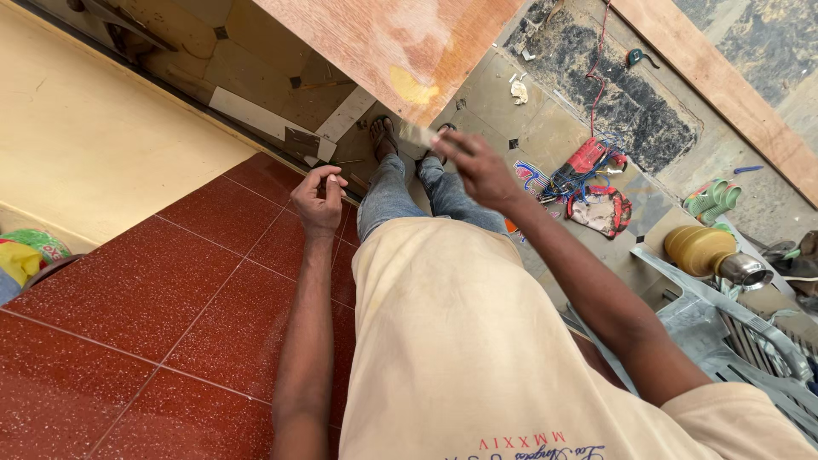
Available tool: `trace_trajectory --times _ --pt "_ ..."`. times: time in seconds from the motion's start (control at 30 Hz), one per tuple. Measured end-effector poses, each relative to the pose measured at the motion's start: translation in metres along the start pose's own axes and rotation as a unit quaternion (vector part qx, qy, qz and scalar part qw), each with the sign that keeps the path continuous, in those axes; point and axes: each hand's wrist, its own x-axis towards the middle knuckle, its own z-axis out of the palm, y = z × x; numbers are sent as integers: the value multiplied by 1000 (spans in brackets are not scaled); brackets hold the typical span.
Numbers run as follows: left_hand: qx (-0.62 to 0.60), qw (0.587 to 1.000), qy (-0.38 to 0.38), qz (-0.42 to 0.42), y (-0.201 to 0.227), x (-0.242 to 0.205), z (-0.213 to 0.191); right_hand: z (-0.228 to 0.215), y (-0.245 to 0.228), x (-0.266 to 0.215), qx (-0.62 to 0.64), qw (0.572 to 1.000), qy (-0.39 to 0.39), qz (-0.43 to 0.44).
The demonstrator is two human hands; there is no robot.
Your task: The person applies a yellowish liquid finish to a large wooden board using a paintbrush. They repeatedly dip the brush into a can and spread the liquid across the surface, covering both the edges and the center of the board.
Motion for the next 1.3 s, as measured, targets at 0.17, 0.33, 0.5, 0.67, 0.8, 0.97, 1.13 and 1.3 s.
trace_trajectory --times 0.17,0.33,0.5,0.67,0.8,0.97,1.13,1.3 --pt "12 1000 -5 -3 -1 -3 -3 -18 35 20 -78 994 69 30" --pt "17 1000 -3 4 -8 -9 -6 5 31 4 -159 987 -22 -1" --pt "-2 999 28 25 0 -4 -1 -18 24 12 -118 991 11 -61" --pt "52 998 4 -32 10 -3 -4 -21 40 25 -208 974 94 2" --pt "22 999 30 -9 1 -2 -2 6 41 4 -301 951 64 -22" --pt "36 998 11 -51 -7 -17 -12 7 47 -16 -320 947 20 -15" --pt "14 999 11 -41 -7 -12 -5 -24 34 -29 -300 954 -21 2" --pt "-13 999 15 -47 -6 -8 2 -40 31 -18 33 995 28 91"
